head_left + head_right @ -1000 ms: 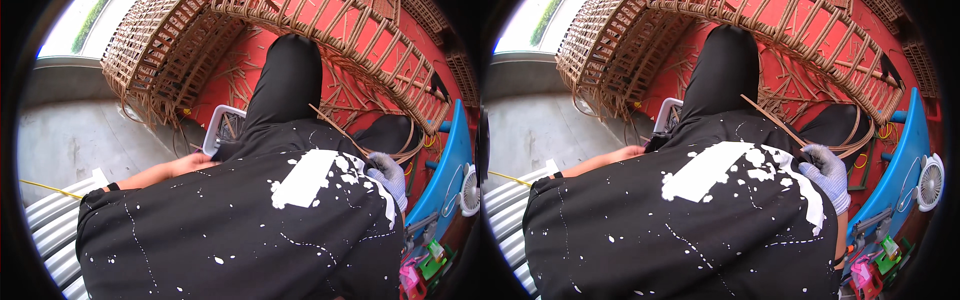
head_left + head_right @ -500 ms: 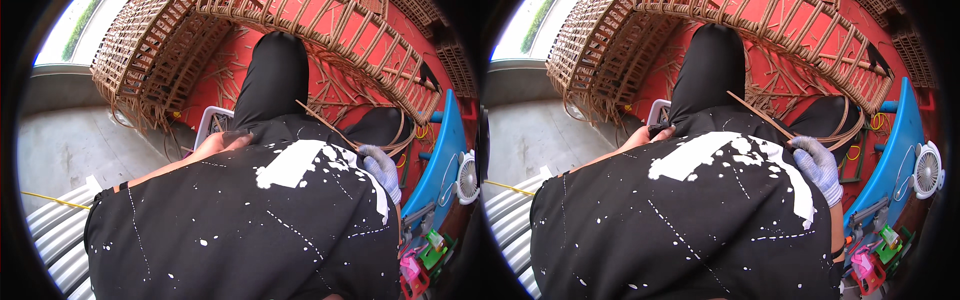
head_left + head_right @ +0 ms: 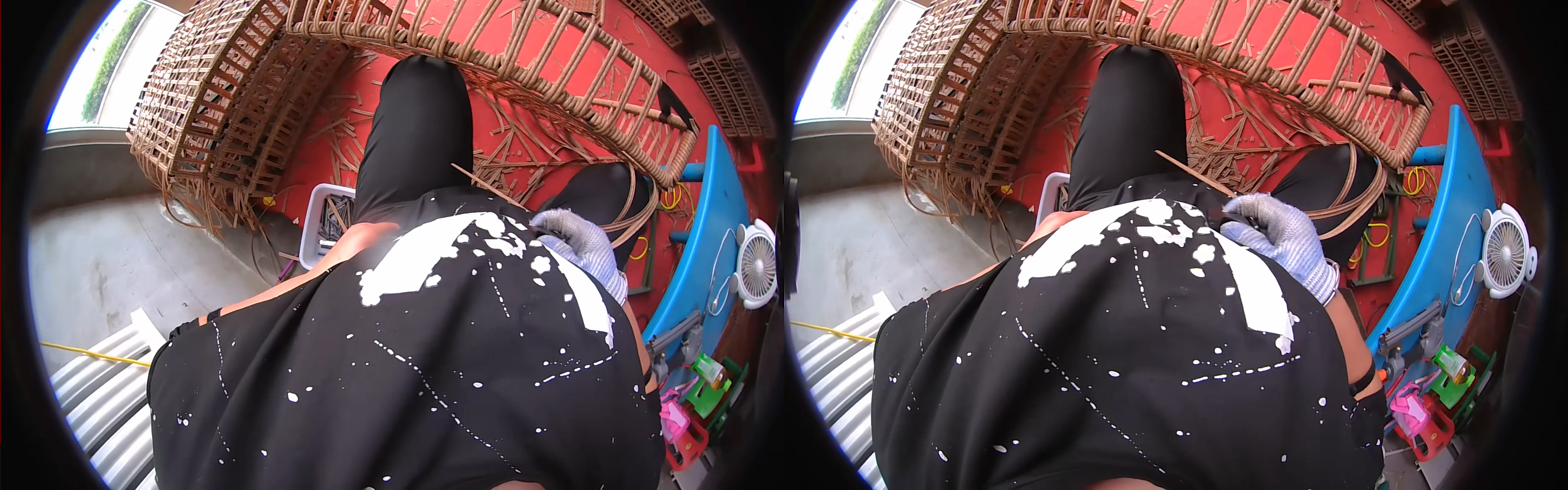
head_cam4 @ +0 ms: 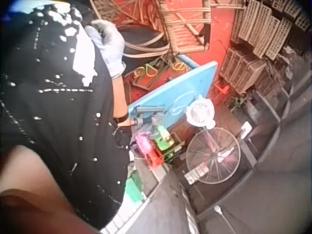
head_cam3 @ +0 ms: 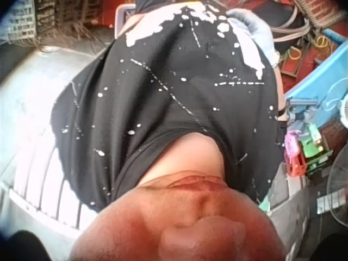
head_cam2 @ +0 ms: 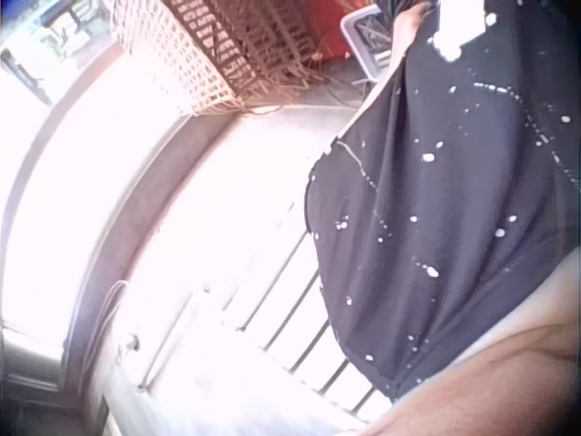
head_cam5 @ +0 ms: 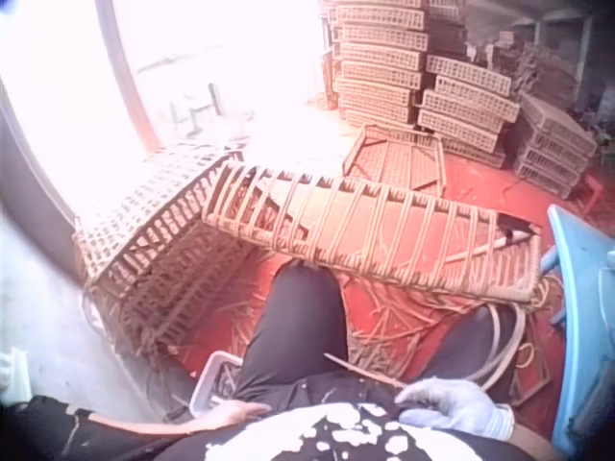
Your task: The recorder is weaving strips of material around a furniture frame to assemble or repair a wicker-style chair.
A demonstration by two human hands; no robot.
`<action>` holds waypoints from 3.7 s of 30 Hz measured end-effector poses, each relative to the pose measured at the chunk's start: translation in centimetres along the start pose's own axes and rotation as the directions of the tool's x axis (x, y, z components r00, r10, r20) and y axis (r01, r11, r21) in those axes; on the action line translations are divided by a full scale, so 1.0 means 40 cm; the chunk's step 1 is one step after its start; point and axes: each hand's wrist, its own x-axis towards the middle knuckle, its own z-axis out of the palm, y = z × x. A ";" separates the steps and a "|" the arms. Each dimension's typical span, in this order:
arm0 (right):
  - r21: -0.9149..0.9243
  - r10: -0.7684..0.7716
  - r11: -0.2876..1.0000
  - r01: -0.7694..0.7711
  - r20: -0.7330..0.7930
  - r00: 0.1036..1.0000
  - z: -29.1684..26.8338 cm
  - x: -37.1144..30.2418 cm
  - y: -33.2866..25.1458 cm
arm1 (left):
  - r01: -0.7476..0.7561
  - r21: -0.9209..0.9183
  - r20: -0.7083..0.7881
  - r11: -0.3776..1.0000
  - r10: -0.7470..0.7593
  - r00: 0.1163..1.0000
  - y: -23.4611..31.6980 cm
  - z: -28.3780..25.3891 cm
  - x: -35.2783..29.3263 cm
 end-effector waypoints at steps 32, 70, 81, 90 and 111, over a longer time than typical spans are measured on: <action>-0.416 -0.256 0.895 0.159 -0.190 0.948 -0.055 -0.080 0.020 | -0.023 -0.088 0.526 0.996 0.066 0.848 0.395 0.069 0.323; -0.277 -0.022 0.960 -0.043 -0.226 0.974 -0.093 -0.167 0.098 | -0.478 -0.064 0.265 0.876 0.477 0.838 0.337 0.160 0.360; -0.462 -0.128 0.886 -0.043 -0.332 0.934 -0.070 -0.168 0.055 | -0.731 0.085 0.364 0.677 0.662 0.655 0.408 0.128 0.382; -0.536 -0.184 0.843 -0.032 -0.344 0.921 -0.065 -0.168 0.054 | -0.820 0.214 0.486 0.532 0.670 0.561 0.471 0.106 0.378; -0.643 -0.257 0.764 -0.040 -0.361 0.897 -0.065 -0.170 0.051 | -0.821 0.533 0.666 0.205 0.497 0.556 0.502 0.127 0.332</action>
